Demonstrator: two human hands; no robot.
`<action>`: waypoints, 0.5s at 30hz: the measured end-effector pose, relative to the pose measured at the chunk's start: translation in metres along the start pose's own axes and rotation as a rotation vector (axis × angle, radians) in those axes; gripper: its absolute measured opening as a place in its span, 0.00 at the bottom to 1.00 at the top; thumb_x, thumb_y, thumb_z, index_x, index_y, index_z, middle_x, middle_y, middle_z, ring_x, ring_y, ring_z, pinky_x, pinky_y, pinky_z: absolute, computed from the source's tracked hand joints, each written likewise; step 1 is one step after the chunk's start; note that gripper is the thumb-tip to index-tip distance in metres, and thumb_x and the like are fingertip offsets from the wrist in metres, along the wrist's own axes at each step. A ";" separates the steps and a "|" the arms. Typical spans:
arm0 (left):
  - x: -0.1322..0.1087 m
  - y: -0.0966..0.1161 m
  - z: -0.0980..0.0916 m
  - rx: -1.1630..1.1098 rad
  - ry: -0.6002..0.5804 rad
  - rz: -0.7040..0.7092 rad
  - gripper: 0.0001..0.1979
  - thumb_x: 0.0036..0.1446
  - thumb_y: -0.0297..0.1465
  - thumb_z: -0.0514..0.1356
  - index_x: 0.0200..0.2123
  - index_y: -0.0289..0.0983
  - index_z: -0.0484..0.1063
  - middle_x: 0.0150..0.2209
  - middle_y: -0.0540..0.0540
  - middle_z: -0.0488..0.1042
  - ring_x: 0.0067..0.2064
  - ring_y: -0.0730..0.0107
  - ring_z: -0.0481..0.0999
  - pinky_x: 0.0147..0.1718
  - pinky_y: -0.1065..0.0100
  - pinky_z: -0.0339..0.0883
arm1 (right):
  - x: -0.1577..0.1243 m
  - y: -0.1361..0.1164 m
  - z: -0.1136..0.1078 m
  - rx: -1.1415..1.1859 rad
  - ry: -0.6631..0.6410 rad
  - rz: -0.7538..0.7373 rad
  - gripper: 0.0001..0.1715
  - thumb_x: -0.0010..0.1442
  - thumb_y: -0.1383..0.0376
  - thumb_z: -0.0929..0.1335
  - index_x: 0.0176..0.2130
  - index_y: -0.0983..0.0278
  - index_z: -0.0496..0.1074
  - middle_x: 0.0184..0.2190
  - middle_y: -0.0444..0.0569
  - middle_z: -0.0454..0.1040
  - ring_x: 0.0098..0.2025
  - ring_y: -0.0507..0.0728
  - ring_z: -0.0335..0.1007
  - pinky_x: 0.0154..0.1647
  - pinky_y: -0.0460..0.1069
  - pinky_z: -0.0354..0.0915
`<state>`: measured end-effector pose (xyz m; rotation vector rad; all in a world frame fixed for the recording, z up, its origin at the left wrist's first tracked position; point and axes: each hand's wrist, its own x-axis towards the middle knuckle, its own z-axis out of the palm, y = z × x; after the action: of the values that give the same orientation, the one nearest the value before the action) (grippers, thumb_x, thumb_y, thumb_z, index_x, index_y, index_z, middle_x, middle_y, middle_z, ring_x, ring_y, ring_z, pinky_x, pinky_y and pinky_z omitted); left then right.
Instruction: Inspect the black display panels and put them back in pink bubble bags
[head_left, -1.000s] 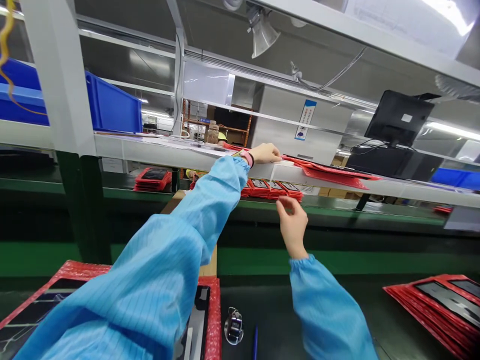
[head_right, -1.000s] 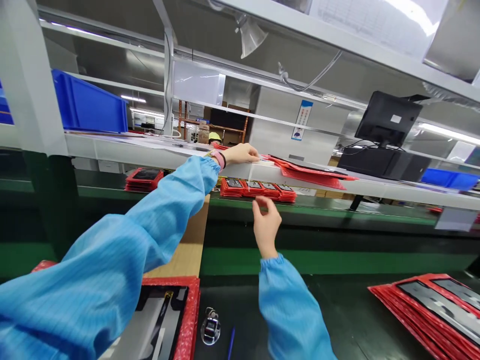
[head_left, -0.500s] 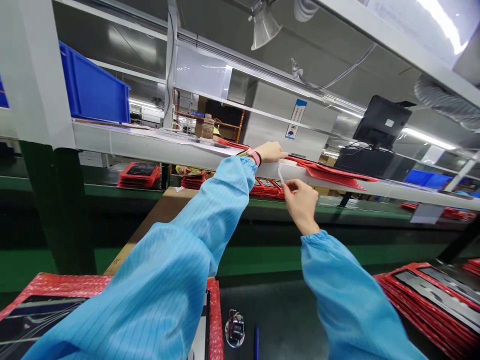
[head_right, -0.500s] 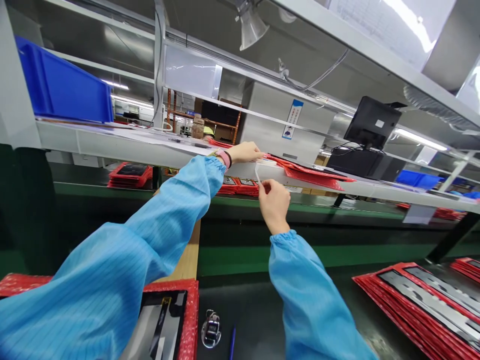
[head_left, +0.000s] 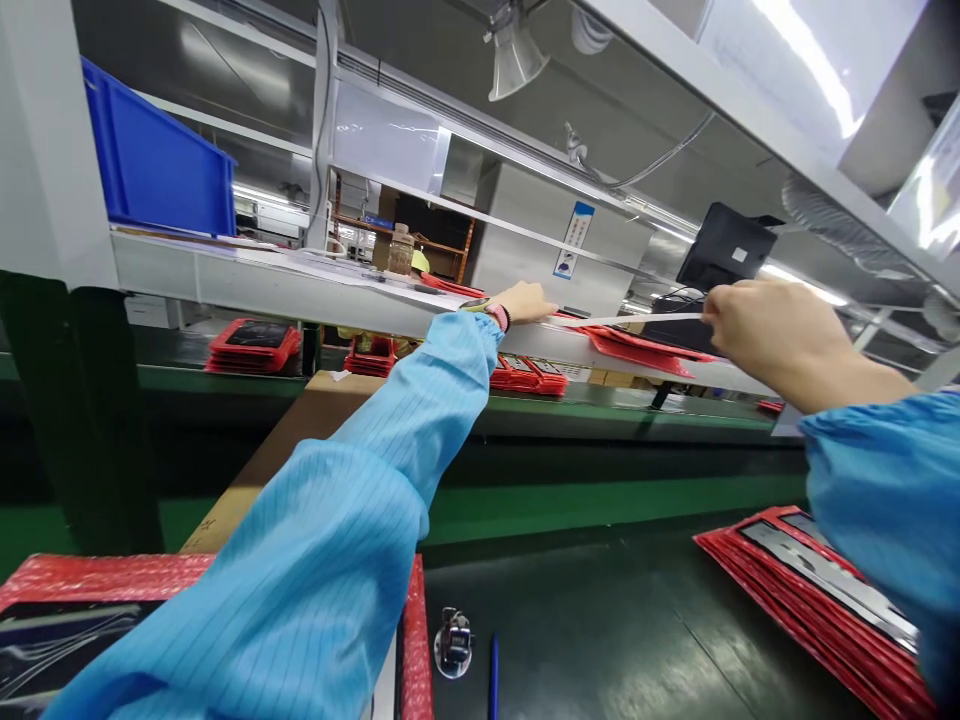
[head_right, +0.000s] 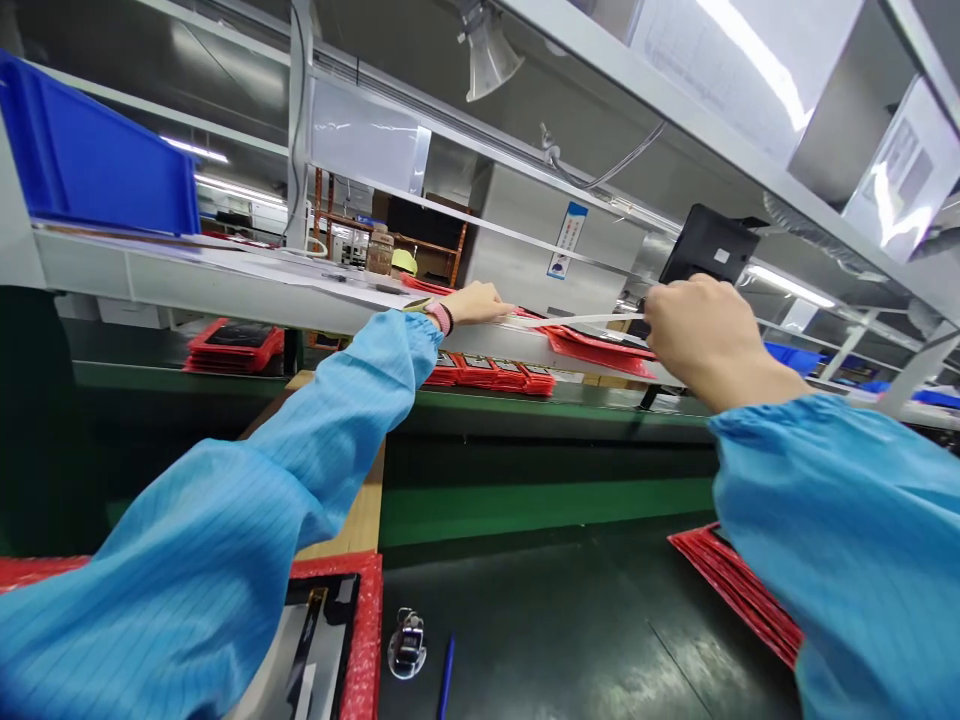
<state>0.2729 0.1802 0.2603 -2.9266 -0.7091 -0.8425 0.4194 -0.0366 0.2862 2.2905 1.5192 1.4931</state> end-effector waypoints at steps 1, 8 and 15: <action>-0.002 0.001 0.000 0.005 0.008 0.020 0.20 0.62 0.45 0.55 0.37 0.34 0.76 0.37 0.40 0.77 0.39 0.61 0.77 0.38 0.62 0.68 | -0.004 0.010 -0.002 -0.008 -0.016 0.023 0.08 0.55 0.78 0.67 0.35 0.80 0.77 0.32 0.70 0.77 0.37 0.63 0.70 0.30 0.53 0.50; -0.016 0.009 -0.007 0.105 0.109 0.213 0.16 0.60 0.40 0.55 0.32 0.35 0.77 0.30 0.42 0.78 0.33 0.62 0.75 0.30 0.65 0.59 | -0.020 0.029 -0.012 0.034 0.029 0.048 0.20 0.67 0.67 0.60 0.46 0.77 0.76 0.37 0.62 0.78 0.41 0.59 0.73 0.32 0.53 0.54; -0.040 0.004 -0.047 0.233 0.194 0.343 0.09 0.58 0.27 0.55 0.36 0.37 0.76 0.26 0.46 0.75 0.30 0.66 0.74 0.31 0.66 0.59 | -0.047 0.067 -0.017 0.083 0.150 0.060 0.71 0.43 0.36 0.35 0.40 0.82 0.78 0.34 0.65 0.77 0.42 0.61 0.75 0.31 0.57 0.57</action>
<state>0.2210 0.1537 0.2810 -2.6047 -0.2605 -0.9173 0.4513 -0.1139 0.2947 2.3367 1.5898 1.6841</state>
